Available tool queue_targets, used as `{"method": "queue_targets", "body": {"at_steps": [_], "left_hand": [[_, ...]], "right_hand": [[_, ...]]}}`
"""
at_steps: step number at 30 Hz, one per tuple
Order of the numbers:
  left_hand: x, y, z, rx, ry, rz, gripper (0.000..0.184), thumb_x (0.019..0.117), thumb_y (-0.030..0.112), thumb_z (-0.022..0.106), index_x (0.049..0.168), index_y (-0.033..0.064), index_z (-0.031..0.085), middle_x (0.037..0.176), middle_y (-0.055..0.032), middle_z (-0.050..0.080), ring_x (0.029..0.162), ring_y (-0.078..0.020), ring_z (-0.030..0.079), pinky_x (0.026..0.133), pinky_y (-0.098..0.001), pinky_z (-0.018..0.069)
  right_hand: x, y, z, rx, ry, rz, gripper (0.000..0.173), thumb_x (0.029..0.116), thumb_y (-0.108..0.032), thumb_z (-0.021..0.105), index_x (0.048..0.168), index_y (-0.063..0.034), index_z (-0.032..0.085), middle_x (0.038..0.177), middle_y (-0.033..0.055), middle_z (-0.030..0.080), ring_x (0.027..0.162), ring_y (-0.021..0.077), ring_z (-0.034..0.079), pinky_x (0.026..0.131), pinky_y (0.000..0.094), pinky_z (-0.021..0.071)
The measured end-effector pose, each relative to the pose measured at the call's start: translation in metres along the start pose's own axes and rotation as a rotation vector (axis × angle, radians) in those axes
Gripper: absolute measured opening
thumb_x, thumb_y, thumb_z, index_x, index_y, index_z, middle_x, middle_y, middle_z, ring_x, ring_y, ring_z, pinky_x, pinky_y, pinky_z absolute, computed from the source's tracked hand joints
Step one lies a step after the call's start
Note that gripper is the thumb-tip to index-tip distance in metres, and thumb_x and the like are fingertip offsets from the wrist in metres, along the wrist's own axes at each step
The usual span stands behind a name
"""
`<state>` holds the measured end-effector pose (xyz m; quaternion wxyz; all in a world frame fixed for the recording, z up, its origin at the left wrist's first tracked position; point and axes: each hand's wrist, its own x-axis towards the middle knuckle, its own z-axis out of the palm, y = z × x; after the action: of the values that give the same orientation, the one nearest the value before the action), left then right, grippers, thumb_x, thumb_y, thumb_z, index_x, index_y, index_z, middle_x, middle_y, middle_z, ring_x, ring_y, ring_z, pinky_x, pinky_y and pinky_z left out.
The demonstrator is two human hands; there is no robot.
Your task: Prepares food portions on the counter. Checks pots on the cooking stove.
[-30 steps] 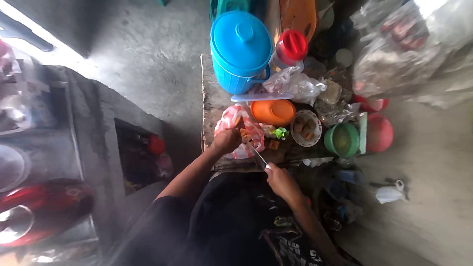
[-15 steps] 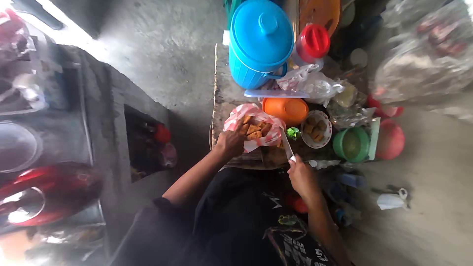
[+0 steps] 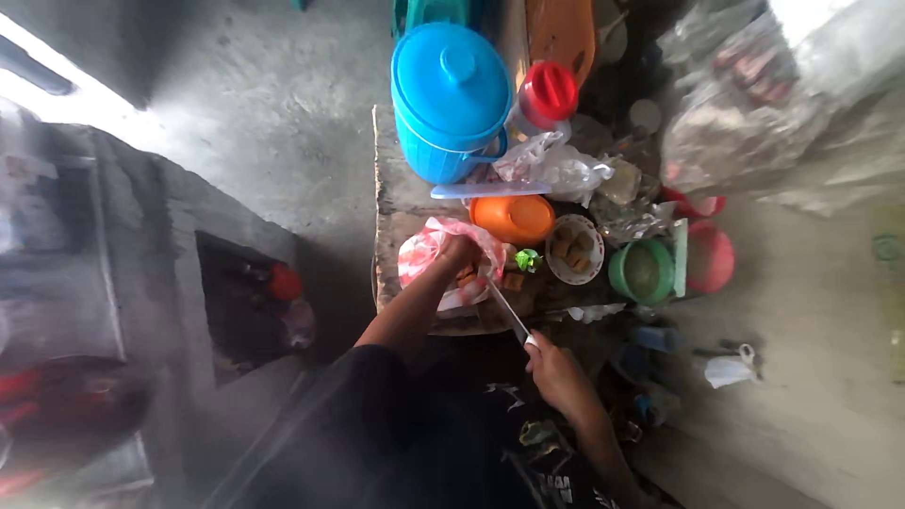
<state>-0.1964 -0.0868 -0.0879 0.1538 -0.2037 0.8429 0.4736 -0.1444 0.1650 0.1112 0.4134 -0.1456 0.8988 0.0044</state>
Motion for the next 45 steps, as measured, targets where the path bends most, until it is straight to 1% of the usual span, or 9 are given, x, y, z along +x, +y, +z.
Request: {"method": "queue_targets", "body": {"at_steps": [6,14,19,21,28,33,36,40,45], "left_hand": [[0.002,0.036,-0.025,0.234,-0.259,-0.216,0.042,0.0982,0.036,0.062,0.105,-0.0048,0.071,0.115,-0.027,0.068,0.113,-0.0442,0.063,0.095,-0.0672,0.0462],[-0.015,-0.002,-0.019,0.106,0.217,-0.127,0.058,0.0964,0.028,0.067,0.148,0.008,0.05,0.129,-0.0273,0.063,0.119,-0.0462,0.061,0.095,-0.0686,0.0476],[-0.051,0.008,-0.072,-0.115,0.318,-0.315,0.037,0.0934,0.034,0.068,0.105,-0.0017,0.069,0.103,-0.0242,0.07,0.099,-0.0412,0.068,0.085,-0.0658,0.0523],[-0.067,0.007,-0.071,-0.475,0.297,-0.341,0.033,0.094,0.033,0.067,0.102,0.001,0.071,0.092,-0.0149,0.072,0.083,-0.0272,0.071,0.077,-0.0512,0.058],[-0.164,0.032,0.023,-0.98,0.443,-0.069,0.039,0.0985,0.016,0.067,0.136,0.0101,0.059,0.115,-0.0137,0.071,0.092,-0.0257,0.072,0.077,-0.0472,0.0627],[-0.137,0.046,0.133,-0.51,0.213,-0.207,0.045,0.0914,0.028,0.076,0.129,0.0075,0.061,0.107,-0.0126,0.071,0.093,-0.0257,0.07,0.086,-0.0502,0.0573],[-0.105,0.055,0.166,-0.256,0.273,-0.295,0.04,0.0947,0.035,0.069,0.124,0.008,0.065,0.102,-0.0148,0.072,0.095,-0.0327,0.071,0.087,-0.0581,0.0558],[-0.075,0.058,0.189,-0.204,0.441,-0.377,0.04,0.0925,0.03,0.072,0.125,0.0079,0.068,0.128,-0.0201,0.064,0.112,-0.0379,0.065,0.096,-0.0596,0.0532],[-0.079,0.052,0.202,-0.255,0.529,-0.437,0.039,0.0986,0.04,0.066,0.123,0.0094,0.07,0.113,-0.016,0.072,0.106,-0.0337,0.07,0.095,-0.0577,0.0534]], "right_hand": [[-0.012,0.046,0.011,0.071,-0.047,-0.022,0.05,0.1119,-0.037,0.038,0.156,-0.0125,0.043,0.104,0.0104,0.075,0.091,0.0276,0.073,0.087,0.0494,0.0582],[-0.007,0.083,0.023,0.171,-0.031,-0.149,0.048,0.1119,-0.03,0.041,0.153,-0.0063,0.046,0.1,0.0124,0.076,0.084,0.0278,0.073,0.084,0.0491,0.0586],[0.004,0.099,0.025,0.19,0.017,-0.261,0.046,0.1115,-0.032,0.04,0.15,-0.0098,0.051,0.094,0.0071,0.076,0.077,0.0216,0.072,0.078,0.0464,0.0604],[0.007,0.11,0.024,0.201,0.012,-0.26,0.045,0.1108,-0.035,0.041,0.148,-0.0123,0.054,0.092,0.0052,0.076,0.076,0.0196,0.072,0.077,0.0451,0.0606],[0.009,0.164,0.035,0.244,0.058,-0.088,0.048,0.1076,-0.049,0.046,0.114,-0.0088,0.071,0.083,0.0045,0.074,0.072,0.021,0.07,0.072,0.0485,0.0583],[0.024,0.188,0.054,0.321,0.109,-0.124,0.046,0.1074,-0.045,0.049,0.124,-0.0052,0.067,0.086,0.0099,0.073,0.075,0.0249,0.071,0.074,0.0497,0.0591],[0.035,0.202,0.067,0.318,0.108,-0.153,0.046,0.107,-0.044,0.049,0.126,-0.006,0.066,0.089,0.0117,0.073,0.079,0.0268,0.072,0.077,0.0506,0.059],[0.05,0.221,0.086,0.316,0.172,-0.206,0.048,0.1069,-0.047,0.047,0.126,-0.0083,0.066,0.085,0.01,0.072,0.077,0.0259,0.071,0.074,0.0493,0.0592],[0.074,0.226,0.105,0.187,0.18,-0.21,0.05,0.1077,-0.046,0.046,0.135,-0.0065,0.06,0.097,0.0158,0.074,0.09,0.0325,0.073,0.082,0.0519,0.0587]]}}
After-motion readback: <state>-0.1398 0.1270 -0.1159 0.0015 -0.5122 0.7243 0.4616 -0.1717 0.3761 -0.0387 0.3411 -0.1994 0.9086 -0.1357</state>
